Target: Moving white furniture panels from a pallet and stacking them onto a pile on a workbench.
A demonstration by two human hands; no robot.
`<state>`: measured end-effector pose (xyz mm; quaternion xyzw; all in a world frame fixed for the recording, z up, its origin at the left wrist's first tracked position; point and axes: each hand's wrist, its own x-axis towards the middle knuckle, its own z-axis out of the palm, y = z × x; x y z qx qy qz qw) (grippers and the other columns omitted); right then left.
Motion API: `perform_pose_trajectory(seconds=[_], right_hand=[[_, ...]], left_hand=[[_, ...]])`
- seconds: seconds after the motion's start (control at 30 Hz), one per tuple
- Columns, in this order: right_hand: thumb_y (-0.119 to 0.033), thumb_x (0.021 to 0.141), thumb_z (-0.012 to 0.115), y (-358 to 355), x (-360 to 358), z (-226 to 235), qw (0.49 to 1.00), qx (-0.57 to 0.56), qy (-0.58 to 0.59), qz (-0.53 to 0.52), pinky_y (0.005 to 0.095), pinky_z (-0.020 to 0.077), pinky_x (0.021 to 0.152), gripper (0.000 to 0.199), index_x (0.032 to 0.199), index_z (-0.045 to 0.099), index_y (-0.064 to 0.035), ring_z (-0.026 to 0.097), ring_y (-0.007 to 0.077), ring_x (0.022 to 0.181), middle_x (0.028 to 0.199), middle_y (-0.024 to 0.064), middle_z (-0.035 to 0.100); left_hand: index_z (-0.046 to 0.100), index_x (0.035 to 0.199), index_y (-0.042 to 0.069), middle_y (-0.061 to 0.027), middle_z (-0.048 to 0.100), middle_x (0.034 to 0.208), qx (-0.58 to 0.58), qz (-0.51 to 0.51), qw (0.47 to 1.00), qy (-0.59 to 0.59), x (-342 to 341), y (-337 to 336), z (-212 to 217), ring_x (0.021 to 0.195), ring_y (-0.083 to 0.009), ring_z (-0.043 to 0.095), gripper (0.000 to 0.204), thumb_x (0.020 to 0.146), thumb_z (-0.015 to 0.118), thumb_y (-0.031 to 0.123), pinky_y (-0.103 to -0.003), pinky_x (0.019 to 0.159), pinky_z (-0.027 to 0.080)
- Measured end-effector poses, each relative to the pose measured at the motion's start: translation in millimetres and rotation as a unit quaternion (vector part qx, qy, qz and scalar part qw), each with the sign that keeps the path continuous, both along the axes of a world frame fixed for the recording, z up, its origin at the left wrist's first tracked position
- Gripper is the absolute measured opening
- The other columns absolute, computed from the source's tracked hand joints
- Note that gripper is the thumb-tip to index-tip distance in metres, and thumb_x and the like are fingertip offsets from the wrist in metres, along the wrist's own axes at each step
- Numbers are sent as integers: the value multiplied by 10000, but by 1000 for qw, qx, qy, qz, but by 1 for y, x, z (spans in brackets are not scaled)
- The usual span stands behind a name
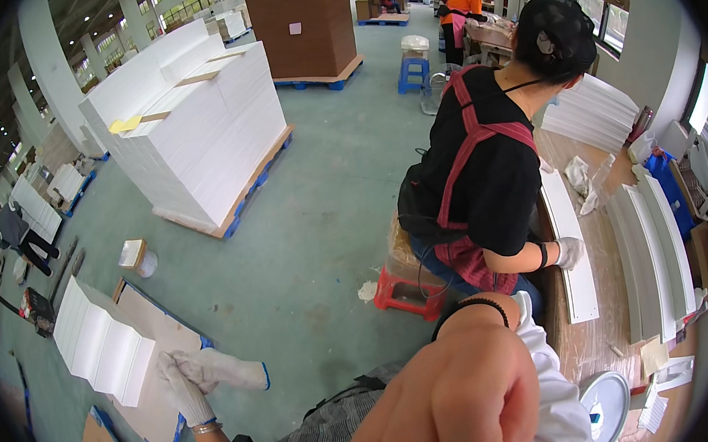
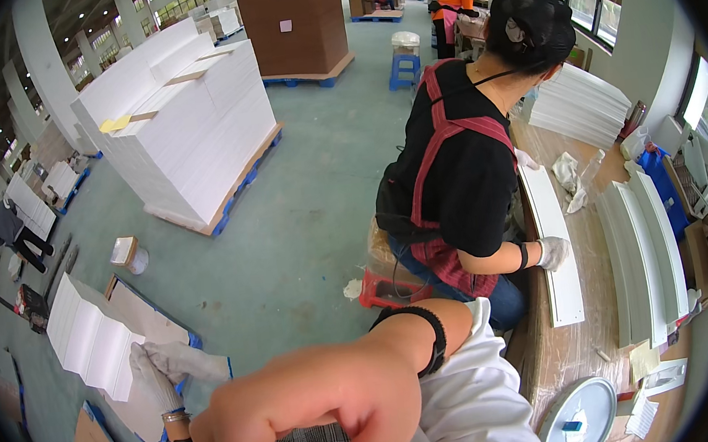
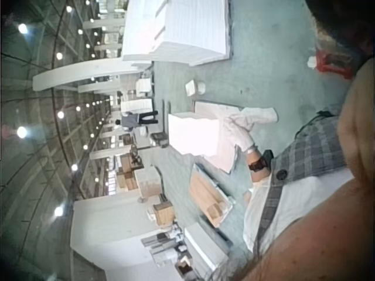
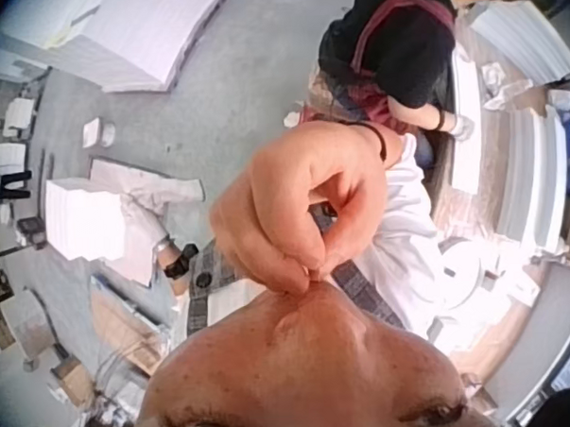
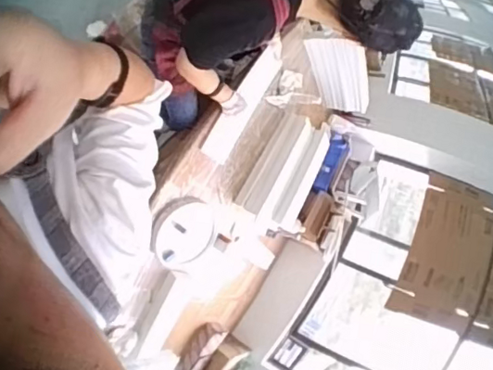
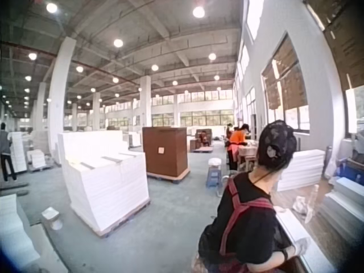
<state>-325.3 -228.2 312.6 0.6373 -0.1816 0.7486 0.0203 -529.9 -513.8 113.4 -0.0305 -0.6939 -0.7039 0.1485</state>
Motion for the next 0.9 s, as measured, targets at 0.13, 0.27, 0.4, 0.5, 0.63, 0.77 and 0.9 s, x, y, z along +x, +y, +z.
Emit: perform_pose_trajectory(seconds=[0.13,0.27,0.4,0.5,0.63,0.77,0.9], right_hand=[[-31,914,633,-2,6,1,999,-3,-50,-4,384,516,712,43,951,613,-22,652,270,865,953,135,667],[-44,929,615,-7,5,-4,999,-6,-34,-18,390,521,743,44,970,613,-27,649,274,862,975,142,665],[-56,941,597,-6,-6,-8,999,-4,35,20,373,521,761,45,967,613,-24,643,278,873,982,148,667],[-63,947,582,0,-10,-7,999,9,27,33,360,514,770,60,966,610,-14,632,273,898,992,152,669],[-55,954,562,-5,-7,-4,999,20,-2,-38,350,501,799,84,1010,597,-3,610,261,952,1049,151,658],[-22,960,535,-14,2,-4,997,11,-19,-72,358,488,832,112,1063,573,2,599,263,982,1076,145,639],[1,962,516,-13,2,-6,998,20,-13,-67,380,477,855,117,1070,561,7,602,271,981,1069,146,634]], left_hand=[[608,930,64,-7,599,814,1,10,1000,-13,3,1,4,726,-86,562,328,1028,543,370,-225,635,475],[582,865,55,-11,594,772,8,17,1000,-1,6,4,2,697,-84,562,336,1049,508,326,-230,625,481],[581,858,58,-11,593,769,-1,18,1000,10,8,1,0,695,-82,562,339,1051,505,326,-228,624,481],[580,855,55,-11,592,766,9,3,1000,10,8,-2,-1,691,-79,557,344,1051,502,326,-228,620,478],[580,861,50,-11,586,765,-25,-6,1000,-18,7,-5,2,688,-81,550,345,1052,498,326,-234,616,473],[580,871,46,-13,581,770,-30,21,999,-3,10,-4,2,691,-89,547,350,1053,489,331,-242,623,472],[580,877,40,-18,582,784,-51,28,998,-5,11,-5,0,706,-98,548,359,1054,482,337,-249,636,476]])
